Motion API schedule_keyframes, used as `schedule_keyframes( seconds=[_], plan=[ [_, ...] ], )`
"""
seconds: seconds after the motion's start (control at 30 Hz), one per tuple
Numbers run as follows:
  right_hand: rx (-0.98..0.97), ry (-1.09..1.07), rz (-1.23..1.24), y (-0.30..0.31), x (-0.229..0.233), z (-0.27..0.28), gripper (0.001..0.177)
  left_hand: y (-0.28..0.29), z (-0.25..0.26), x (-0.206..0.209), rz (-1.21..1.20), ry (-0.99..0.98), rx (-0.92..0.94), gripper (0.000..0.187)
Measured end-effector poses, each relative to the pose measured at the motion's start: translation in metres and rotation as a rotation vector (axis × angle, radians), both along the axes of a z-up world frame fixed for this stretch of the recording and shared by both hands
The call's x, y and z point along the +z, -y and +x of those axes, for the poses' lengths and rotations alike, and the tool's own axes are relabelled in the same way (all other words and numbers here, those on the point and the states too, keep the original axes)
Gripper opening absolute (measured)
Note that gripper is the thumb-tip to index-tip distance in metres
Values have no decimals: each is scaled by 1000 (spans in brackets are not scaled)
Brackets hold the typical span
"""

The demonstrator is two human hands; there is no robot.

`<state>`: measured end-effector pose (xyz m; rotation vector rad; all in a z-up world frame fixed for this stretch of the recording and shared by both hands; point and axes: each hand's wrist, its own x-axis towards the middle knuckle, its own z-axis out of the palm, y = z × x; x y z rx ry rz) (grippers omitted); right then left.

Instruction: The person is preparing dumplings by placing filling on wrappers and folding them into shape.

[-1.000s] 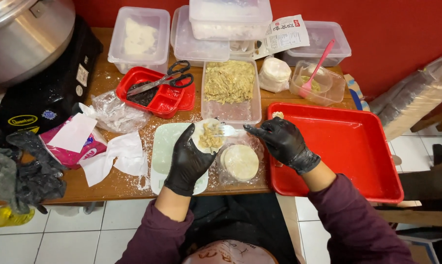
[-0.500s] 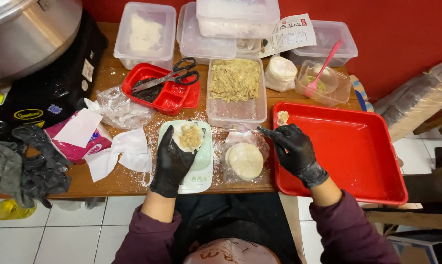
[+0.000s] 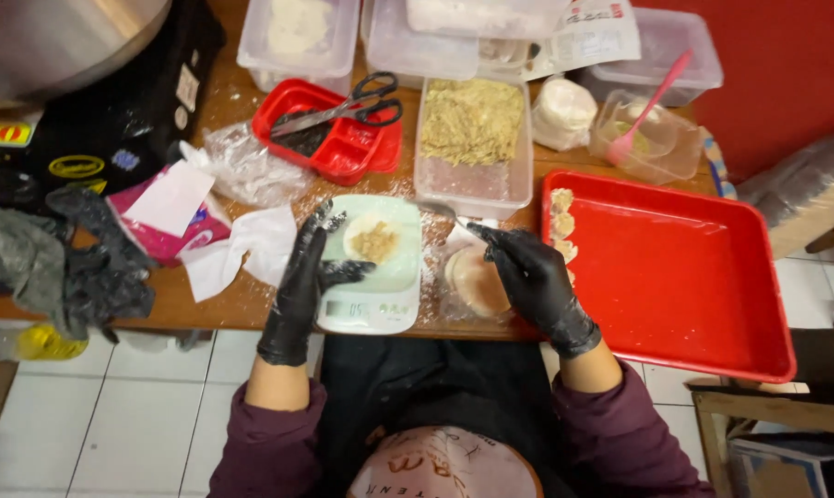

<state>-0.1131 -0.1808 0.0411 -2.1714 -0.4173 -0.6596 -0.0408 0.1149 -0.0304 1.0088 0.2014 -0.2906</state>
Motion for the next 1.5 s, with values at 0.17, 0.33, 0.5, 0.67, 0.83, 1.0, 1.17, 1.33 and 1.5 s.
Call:
schedule_keyframes(
  seconds=[0.17, 0.33, 0.5, 0.67, 0.83, 1.0, 1.17, 1.33, 1.5],
  plan=[
    [17, -24, 25, -30, 0, 3, 20, -38, 10, 0, 546, 193, 94, 48],
    [32, -70, 44, -38, 2, 2, 23, -34, 3, 42, 1115, 125, -62, 49],
    [42, -92, 20, -44, 8, 1, 21, -26, 11, 30, 1288, 228, -279, 39],
    [47, -131, 56, -43, 10, 1, 21, -16, 16, 6, 1389, 328, -271, 49],
    [-19, -122, -121, -12, 12, 8, 23, -13, 33, -42, 1447, 713, -70, 45],
    [-279, -278, -634, 48, 33, 29, 35, 13, 32, -7, 1297, 697, -2, 12],
    [-375, -403, -772, 75, 10, 75, 37, 37, 37, -25, -336, 86, 163, 42],
    [-437, -175, -837, 91, -66, 160, 24, 61, 33, -14, -677, -209, 11, 62],
    [-23, -203, -527, 27, 8, 126, 37, 86, 33, -1, -568, -199, -57, 51]
  ],
)
